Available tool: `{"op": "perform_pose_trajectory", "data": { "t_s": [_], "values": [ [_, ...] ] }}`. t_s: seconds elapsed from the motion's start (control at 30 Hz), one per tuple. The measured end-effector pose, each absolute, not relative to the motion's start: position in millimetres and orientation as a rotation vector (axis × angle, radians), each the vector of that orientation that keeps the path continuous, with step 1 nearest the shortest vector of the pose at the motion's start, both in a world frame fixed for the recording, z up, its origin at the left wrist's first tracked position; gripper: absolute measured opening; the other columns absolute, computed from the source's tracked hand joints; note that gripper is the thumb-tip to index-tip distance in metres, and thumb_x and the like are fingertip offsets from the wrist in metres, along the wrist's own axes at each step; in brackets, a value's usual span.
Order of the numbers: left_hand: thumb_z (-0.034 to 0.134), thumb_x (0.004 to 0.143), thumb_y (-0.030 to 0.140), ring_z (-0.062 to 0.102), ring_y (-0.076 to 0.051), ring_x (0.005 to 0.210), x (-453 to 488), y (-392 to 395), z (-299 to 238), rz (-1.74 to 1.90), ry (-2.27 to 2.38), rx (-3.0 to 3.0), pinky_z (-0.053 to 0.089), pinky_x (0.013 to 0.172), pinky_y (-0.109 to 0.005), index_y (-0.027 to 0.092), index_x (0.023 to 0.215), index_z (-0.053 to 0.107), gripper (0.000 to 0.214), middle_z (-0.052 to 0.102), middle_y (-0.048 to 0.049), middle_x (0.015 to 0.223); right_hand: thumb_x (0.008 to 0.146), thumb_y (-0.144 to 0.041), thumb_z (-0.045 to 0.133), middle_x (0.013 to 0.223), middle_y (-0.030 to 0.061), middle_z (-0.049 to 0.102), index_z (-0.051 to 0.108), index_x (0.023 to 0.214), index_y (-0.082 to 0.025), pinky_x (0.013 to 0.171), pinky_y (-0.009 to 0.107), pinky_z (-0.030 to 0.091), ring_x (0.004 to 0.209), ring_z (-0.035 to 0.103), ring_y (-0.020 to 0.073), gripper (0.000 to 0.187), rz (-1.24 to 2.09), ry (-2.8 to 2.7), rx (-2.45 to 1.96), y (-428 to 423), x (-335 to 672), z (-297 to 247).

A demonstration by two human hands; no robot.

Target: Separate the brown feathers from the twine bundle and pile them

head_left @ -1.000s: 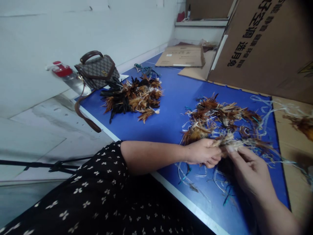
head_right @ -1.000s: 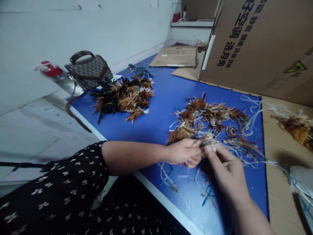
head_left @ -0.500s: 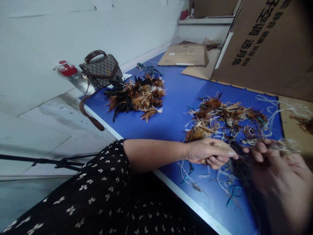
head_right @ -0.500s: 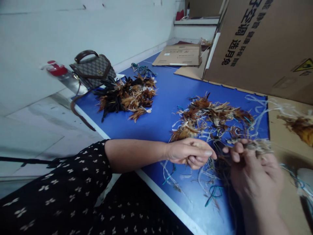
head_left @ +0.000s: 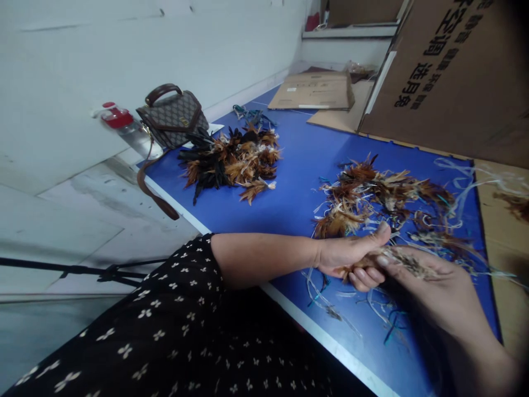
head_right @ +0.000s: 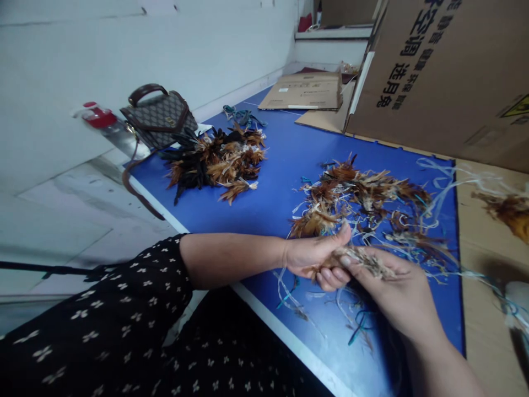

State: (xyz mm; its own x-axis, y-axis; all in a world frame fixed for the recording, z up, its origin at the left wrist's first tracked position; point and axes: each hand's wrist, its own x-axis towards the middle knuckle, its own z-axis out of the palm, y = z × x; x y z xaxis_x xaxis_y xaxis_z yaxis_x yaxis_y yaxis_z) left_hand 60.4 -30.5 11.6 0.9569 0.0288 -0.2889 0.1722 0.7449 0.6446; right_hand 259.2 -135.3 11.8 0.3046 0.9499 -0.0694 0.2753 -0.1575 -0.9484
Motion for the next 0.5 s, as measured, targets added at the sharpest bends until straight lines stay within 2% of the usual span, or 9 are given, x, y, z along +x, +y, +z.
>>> {"op": "perform_pose_trajectory", "data": {
  "t_s": [0.1,0.2,0.27,0.33,0.4,0.5],
  "values": [
    [0.054,0.104,0.098,0.032,-0.01,0.055,66.1,-27.1,5.3,-0.045,0.29,0.721,0.035,0.051,-0.022,0.022,0.086,0.06,0.078,0.045,0.0045,0.07,0.059,-0.076,0.108,0.104,0.0127,0.093,0.097,0.098,-0.024,0.076,0.036,0.072,0.087,0.087,0.0301,0.066,0.837,-1.042,-1.699,-135.4,261.6,6.3],
    [0.045,0.114,0.089,0.059,-0.014,0.064,73.5,-18.7,-6.9,0.02,0.347,0.789,0.055,0.063,-0.028,0.021,0.094,0.067,0.074,0.065,-0.0018,0.077,0.064,-0.069,0.11,0.107,0.0098,0.093,0.097,0.104,-0.026,0.081,0.036,0.071,0.087,0.087,0.0284,0.06,0.822,-0.997,-1.682,-136.4,265.1,4.6],
    [0.055,0.118,0.074,0.072,-0.016,0.077,74.7,-13.2,-13.4,0.104,0.365,0.851,0.062,0.074,-0.031,0.018,0.102,0.072,0.06,0.075,-0.0057,0.088,0.065,-0.064,0.111,0.105,0.0082,0.093,0.097,0.105,-0.027,0.082,0.037,0.071,0.084,0.086,0.0283,0.056,0.825,-1.01,-1.656,-136.7,267.4,5.1],
    [0.073,0.116,0.052,0.078,-0.015,0.086,72.5,-10.0,-15.7,0.175,0.337,0.883,0.063,0.082,-0.031,0.016,0.111,0.076,0.037,0.08,-0.0071,0.098,0.063,-0.063,0.111,0.104,0.0082,0.093,0.097,0.102,-0.027,0.08,0.038,0.07,0.084,0.085,0.0292,0.055,0.812,-1.036,-1.665,-136.4,269.6,5.5],
    [0.082,0.11,0.034,0.079,-0.015,0.087,69.1,-10.1,-13.6,0.196,0.309,0.9,0.061,0.082,-0.029,0.015,0.116,0.078,0.021,0.081,-0.007,0.101,0.061,-0.064,0.112,0.104,0.0086,0.092,0.097,0.099,-0.027,0.079,0.038,0.069,0.086,0.084,0.0298,0.055,0.821,-1.07,-1.674,-135.4,271.1,5.4],
    [0.082,0.107,0.021,0.073,-0.012,0.078,66.0,-16.0,-5.4,0.174,0.316,0.934,0.058,0.075,-0.028,0.015,0.106,0.074,0.011,0.078,-0.0051,0.094,0.06,-0.07,0.111,0.099,0.0096,0.091,0.095,0.091,-0.026,0.077,0.039,0.069,0.085,0.082,0.0295,0.056,0.888,-1.098,-1.656,-133.9,269.5,5.7]
  ]
}}
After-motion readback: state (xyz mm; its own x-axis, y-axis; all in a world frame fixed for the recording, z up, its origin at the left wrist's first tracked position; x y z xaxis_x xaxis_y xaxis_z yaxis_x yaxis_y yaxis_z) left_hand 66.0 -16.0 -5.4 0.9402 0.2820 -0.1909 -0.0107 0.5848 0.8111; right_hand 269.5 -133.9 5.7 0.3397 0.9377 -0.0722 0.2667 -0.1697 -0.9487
